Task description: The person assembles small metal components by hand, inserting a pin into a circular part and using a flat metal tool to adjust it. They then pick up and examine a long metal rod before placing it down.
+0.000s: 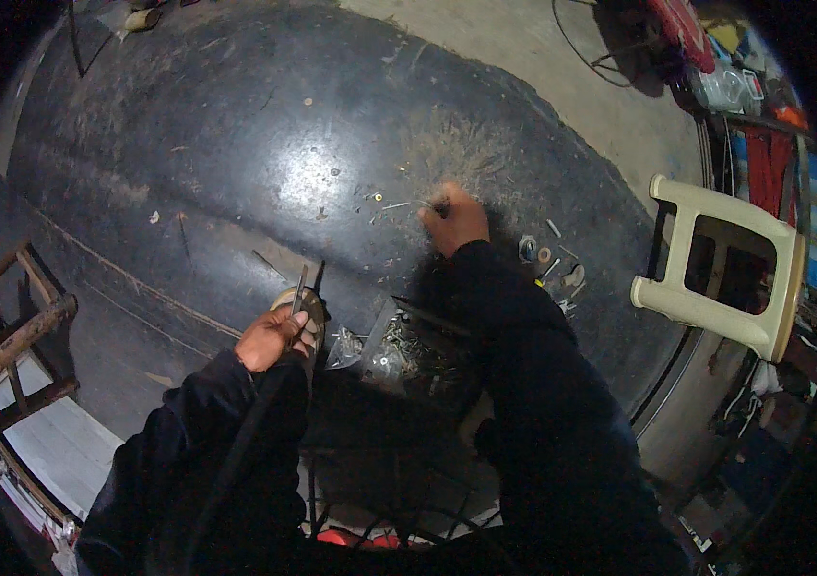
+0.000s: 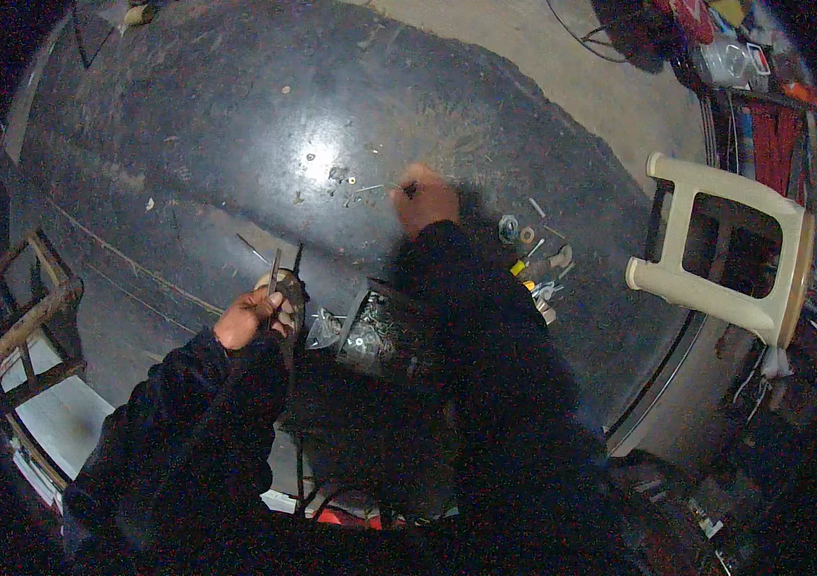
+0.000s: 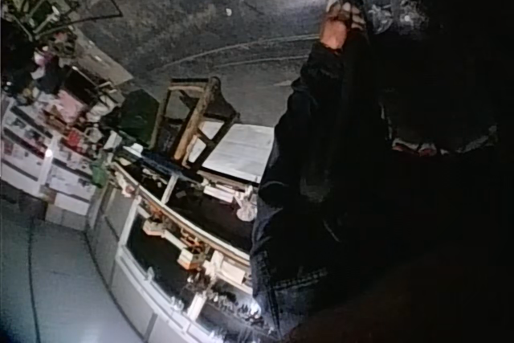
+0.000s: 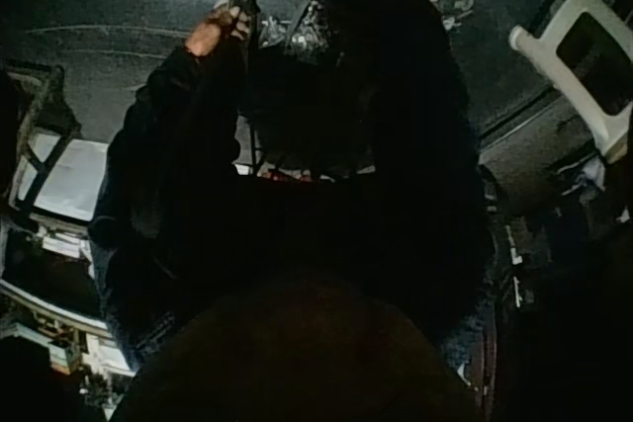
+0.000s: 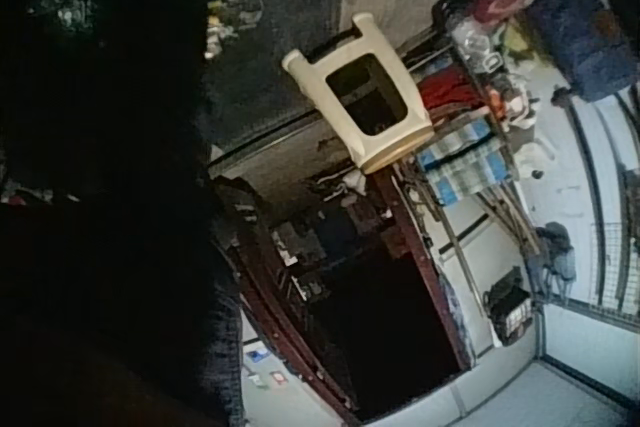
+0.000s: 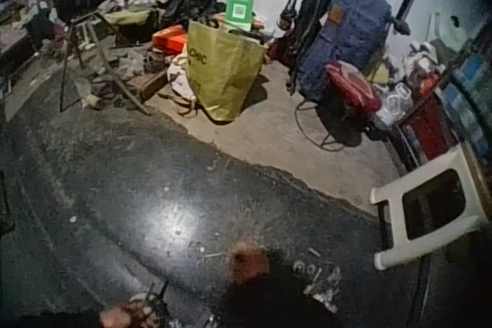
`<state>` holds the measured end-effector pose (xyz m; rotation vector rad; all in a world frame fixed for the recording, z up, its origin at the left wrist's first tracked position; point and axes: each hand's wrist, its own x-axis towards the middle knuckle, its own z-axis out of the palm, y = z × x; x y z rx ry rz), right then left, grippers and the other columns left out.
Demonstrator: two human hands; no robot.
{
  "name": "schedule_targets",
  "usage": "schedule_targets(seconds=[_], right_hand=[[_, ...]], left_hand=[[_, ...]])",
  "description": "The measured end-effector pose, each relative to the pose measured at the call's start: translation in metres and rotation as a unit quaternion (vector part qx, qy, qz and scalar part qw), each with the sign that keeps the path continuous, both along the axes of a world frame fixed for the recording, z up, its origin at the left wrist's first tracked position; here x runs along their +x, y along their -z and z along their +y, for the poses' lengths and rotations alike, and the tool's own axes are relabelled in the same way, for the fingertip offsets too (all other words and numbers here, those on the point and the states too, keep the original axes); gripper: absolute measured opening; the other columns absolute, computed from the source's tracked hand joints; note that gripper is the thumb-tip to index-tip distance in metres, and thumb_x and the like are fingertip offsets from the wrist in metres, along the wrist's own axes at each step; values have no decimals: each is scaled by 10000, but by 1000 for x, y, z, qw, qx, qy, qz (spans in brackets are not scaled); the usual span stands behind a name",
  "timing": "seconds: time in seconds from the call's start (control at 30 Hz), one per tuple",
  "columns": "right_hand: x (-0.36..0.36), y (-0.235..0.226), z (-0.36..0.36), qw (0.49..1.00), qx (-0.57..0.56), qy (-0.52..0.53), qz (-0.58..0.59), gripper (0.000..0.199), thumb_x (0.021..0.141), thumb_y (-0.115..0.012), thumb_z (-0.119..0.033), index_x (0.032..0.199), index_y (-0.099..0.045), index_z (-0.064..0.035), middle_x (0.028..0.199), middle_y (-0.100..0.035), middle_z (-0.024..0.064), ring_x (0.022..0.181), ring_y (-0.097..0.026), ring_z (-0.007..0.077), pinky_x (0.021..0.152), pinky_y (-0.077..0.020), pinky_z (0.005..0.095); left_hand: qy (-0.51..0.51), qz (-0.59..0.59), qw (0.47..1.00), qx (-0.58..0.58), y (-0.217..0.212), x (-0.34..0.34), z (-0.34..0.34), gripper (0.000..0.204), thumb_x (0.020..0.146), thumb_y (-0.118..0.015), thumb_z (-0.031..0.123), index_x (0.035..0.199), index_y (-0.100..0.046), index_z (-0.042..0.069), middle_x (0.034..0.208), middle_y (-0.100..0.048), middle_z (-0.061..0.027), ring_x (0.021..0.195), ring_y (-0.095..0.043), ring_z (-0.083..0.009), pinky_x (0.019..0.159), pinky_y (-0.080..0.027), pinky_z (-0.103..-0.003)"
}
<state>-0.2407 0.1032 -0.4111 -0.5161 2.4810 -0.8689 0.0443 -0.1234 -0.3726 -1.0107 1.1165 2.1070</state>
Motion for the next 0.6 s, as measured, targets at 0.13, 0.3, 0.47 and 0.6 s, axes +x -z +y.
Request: schedule_targets(seconds=[0.13, 0.3, 0.47, 0.6], right_hand=[[2, 12, 13, 974, -117, 161, -111, 214, 854, -733, -211, 966, -670, -40, 835, -690, 76, 733, -640, 202, 670, -502, 337], [-3, -4, 29, 963, -92, 176, -181, 220, 885, -707, -230, 945, -689, -19, 845, -702, 84, 777, -683, 232, 725, -540, 363], [8, -34, 29, 862, -275, 243, -349, 248, 940, -645, -287, 897, -655, -42, 781, -637, 59, 653, -611, 175, 597, -503, 335], [10, -34, 32, 807, -333, 239, -424, 262, 955, -627, -321, 887, -627, -68, 783, -612, 56, 629, -599, 163, 557, -503, 322]], left_hand=[[2, 8, 1000, -2, 3, 2, 0, 265, 1056, -498, 273, 995, -643, 59, 814, -657, -19, 696, -608, -123, 678, -496, -267], [-13, -2, 1000, -2, 2, 2, 2, 262, 1057, -495, 263, 1001, -643, 54, 818, -657, -19, 708, -611, -125, 687, -499, -269], [14, -6, 1000, -5, -8, -2, 1, 252, 1056, -496, 249, 1010, -646, 52, 832, -657, -16, 726, -610, -127, 690, -497, -269], [4, -10, 1000, -24, -13, -5, 2, 252, 1055, -497, 246, 1002, -649, 52, 826, -648, -9, 737, -601, -122, 706, -487, -267]])
